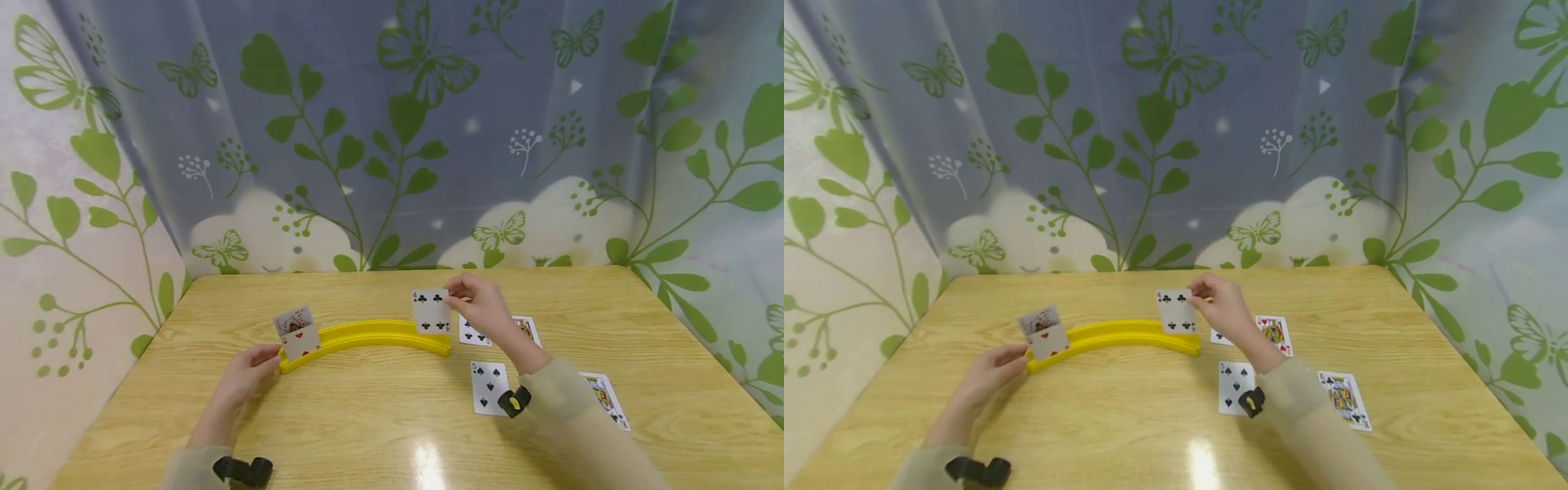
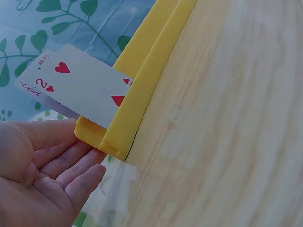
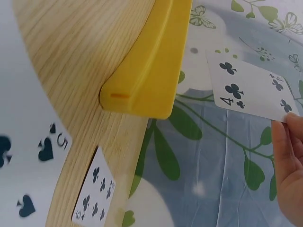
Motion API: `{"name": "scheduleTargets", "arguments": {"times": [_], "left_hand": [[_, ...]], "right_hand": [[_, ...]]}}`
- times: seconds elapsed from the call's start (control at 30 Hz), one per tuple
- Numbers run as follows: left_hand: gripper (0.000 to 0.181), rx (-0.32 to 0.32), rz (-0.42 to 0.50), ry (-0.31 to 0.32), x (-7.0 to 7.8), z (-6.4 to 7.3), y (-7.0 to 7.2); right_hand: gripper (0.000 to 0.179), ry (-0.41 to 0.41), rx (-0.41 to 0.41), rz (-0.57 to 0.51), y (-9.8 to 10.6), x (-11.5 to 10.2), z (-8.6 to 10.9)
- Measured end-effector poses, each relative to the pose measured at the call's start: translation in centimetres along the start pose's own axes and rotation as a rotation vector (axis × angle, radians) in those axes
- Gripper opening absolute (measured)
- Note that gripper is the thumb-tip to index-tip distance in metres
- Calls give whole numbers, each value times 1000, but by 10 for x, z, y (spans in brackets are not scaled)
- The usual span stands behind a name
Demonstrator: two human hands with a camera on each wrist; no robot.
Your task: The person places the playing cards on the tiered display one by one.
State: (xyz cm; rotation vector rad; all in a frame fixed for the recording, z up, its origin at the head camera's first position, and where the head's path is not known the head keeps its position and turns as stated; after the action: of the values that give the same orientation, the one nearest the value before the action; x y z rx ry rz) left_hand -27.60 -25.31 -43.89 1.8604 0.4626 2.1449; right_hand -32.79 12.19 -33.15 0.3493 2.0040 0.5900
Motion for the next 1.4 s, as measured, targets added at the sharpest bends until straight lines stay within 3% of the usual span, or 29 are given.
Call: {"name": "scheduleTargets", "arguments": {"times": [0.33,0.93,1.4], "left_hand": [[37,8,-2,3,-1,-1,0],[36,20,9,19,-1,0,0],[35,16,25,20,-2,-1,0]], "right_hand": [[11,68,-6,-35,-20,-14,-11],[8,54,-52,-108,-59,-28,-30],[6,102,-58,-177,-89,-41,-36]]}}
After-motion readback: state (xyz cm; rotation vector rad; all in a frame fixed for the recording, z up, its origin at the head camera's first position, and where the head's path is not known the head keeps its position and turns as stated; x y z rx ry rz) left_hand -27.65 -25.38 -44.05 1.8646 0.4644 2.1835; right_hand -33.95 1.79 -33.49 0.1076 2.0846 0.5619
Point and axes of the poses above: each hand's wrist, its own z-axis away from the middle knuckle, its own y-axis out of the back of the hand, x = y × z, the point moved 7 cm from there along -z, towards the middle knuckle, and after that the axes turned 2 degrees about y, right-handed, at the moved point
